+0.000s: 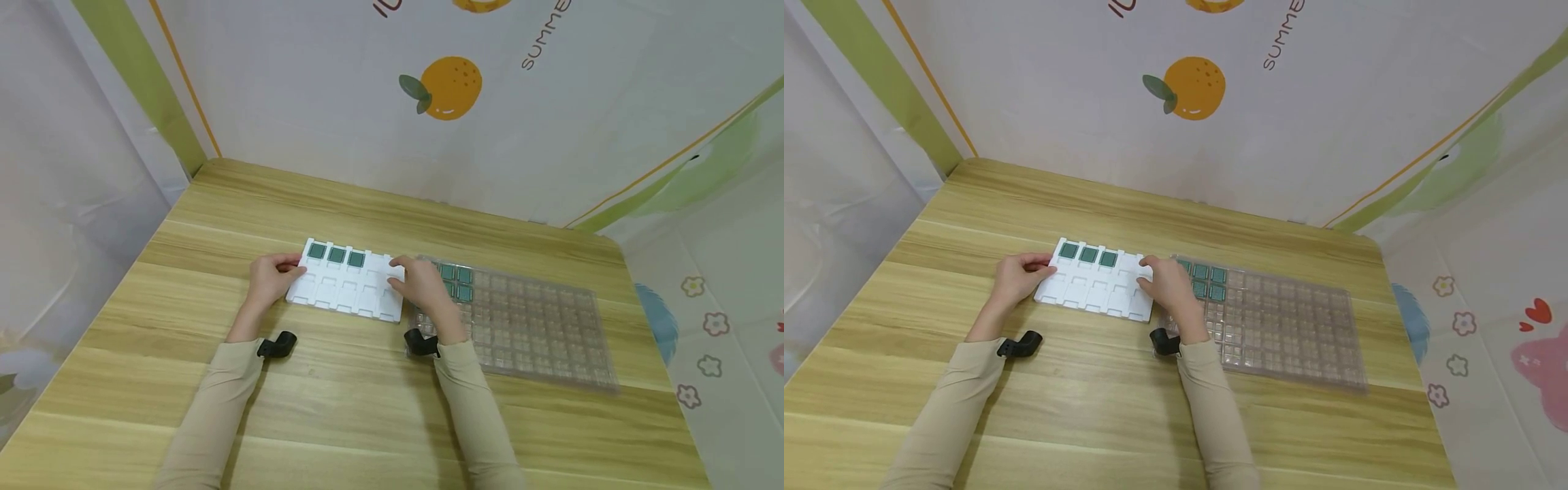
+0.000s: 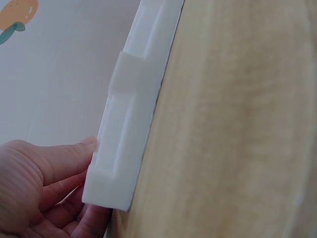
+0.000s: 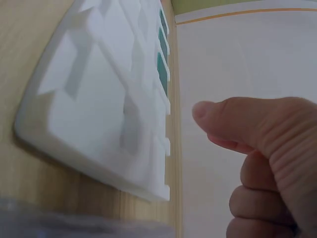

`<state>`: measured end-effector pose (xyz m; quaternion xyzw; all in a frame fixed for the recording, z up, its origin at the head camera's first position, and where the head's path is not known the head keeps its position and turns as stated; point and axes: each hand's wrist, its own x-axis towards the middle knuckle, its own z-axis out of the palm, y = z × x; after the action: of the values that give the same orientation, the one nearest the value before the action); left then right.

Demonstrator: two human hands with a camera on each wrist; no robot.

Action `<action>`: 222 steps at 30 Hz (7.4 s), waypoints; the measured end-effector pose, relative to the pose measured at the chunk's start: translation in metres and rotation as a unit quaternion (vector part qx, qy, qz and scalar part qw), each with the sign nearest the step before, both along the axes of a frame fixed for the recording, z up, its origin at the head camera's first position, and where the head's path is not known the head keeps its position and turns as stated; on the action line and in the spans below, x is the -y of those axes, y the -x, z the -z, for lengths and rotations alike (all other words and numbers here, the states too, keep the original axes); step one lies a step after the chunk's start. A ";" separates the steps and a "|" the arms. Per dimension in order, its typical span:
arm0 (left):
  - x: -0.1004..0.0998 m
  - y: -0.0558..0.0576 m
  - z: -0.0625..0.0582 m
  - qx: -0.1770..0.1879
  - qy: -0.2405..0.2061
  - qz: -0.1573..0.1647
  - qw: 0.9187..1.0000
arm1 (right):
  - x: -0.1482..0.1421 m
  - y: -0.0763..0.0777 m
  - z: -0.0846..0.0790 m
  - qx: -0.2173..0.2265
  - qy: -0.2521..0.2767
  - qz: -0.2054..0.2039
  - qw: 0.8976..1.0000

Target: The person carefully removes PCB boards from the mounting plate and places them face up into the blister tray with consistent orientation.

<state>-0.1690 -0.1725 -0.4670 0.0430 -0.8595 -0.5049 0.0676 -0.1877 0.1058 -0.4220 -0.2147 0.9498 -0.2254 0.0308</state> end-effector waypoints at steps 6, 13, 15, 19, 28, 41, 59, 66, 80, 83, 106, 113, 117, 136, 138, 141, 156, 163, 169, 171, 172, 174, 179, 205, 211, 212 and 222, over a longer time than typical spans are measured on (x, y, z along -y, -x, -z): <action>0.001 0.000 0.000 0.000 0.004 0.001 1.000 | 0.009 0.004 -0.001 -0.006 -0.002 -0.007 1.000; 0.001 0.000 0.000 0.000 0.009 -0.001 1.000 | 0.018 0.008 -0.002 -0.009 -0.006 -0.017 1.000; 0.001 0.000 0.000 0.000 0.008 -0.001 1.000 | 0.021 0.010 -0.002 -0.009 -0.011 -0.018 1.000; 0.000 -0.001 0.000 -0.004 0.006 0.000 1.000 | 0.025 0.013 -0.002 -0.007 -0.018 -0.022 1.000; 0.001 -0.001 0.000 -0.003 0.001 0.001 1.000 | 0.036 0.021 -0.007 -0.004 -0.028 -0.029 0.999; 0.001 0.000 0.002 -0.008 0.004 0.000 1.000 | 0.054 0.035 -0.006 0.033 -0.042 -0.040 0.998; 0.000 0.000 -0.001 -0.012 0.010 0.001 1.000 | 0.071 0.045 -0.003 0.070 -0.088 -0.024 0.993; 0.000 0.000 -0.001 -0.014 0.006 0.000 1.000 | 0.072 0.046 -0.001 0.070 -0.096 -0.020 0.993; -0.001 -0.001 0.000 -0.015 0.004 -0.004 1.000 | 0.074 0.047 -0.001 0.063 -0.098 -0.023 0.993; -0.001 -0.001 -0.001 -0.017 0.005 -0.004 1.000 | 0.073 0.046 -0.004 0.065 -0.096 -0.024 0.993; 0.000 0.000 0.000 -0.012 0.012 0.002 1.000 | 0.045 0.023 -0.017 0.064 -0.060 -0.013 0.996; 0.000 0.000 0.000 -0.013 0.008 0.001 1.000 | 0.035 0.015 -0.020 0.054 -0.041 -0.017 0.998; 0.000 0.000 0.000 -0.015 0.007 0.001 1.000 | 0.030 0.012 -0.020 0.046 -0.040 -0.014 0.998; 0.001 0.000 0.002 -0.019 0.005 -0.001 1.000 | 0.004 -0.004 -0.018 0.026 -0.054 0.019 0.998; 0.000 0.000 0.002 -0.018 0.006 -0.001 1.000 | 0.000 -0.006 -0.017 0.020 -0.055 0.021 0.998; 0.000 0.000 0.002 -0.021 0.004 0.000 1.000 | -0.007 -0.008 -0.018 0.018 -0.041 0.019 0.999; -0.001 -0.001 0.001 -0.029 0.005 0.003 1.000 | -0.044 -0.015 -0.023 0.042 -0.017 0.028 0.999; 0.000 -0.002 0.000 -0.025 0.004 0.003 1.000 | -0.063 -0.020 -0.016 0.075 -0.011 0.039 0.996; 0.000 -0.001 0.001 -0.024 0.009 0.000 1.000 | -0.076 -0.023 -0.007 0.079 -0.018 0.050 0.995; -0.001 -0.001 0.001 -0.025 0.011 -0.001 1.000 | -0.080 -0.024 -0.005 0.071 -0.021 0.047 0.996; -0.001 -0.001 0.001 -0.026 0.011 -0.001 1.000 | -0.083 -0.025 -0.004 0.067 -0.020 0.045 0.997; -0.001 -0.001 0.001 -0.025 0.010 -0.001 1.000 | -0.086 -0.026 -0.002 0.058 -0.020 0.041 0.997; -0.001 0.000 0.000 -0.024 0.011 0.002 1.000 | -0.093 -0.028 0.002 0.046 -0.020 0.032 0.998; 0.000 -0.001 0.000 -0.029 0.011 0.004 1.000 | -0.092 -0.034 0.006 0.021 -0.054 0.035 0.998; -0.001 -0.001 0.000 -0.030 0.009 0.002 1.000 | -0.093 -0.034 0.007 0.028 -0.030 0.045 0.998; -0.001 -0.002 0.000 -0.029 0.009 0.001 1.000 | -0.092 -0.034 0.008 0.028 -0.025 0.047 0.998; 0.000 -0.002 0.000 -0.027 0.009 0.001 1.000 | -0.084 -0.029 0.012 -0.011 0.017 0.037 0.999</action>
<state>-0.1669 -0.1721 -0.4666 0.0277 -0.8617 -0.4985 0.0904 -0.1592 0.1902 -0.4336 -0.1826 0.9534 -0.2401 0.0086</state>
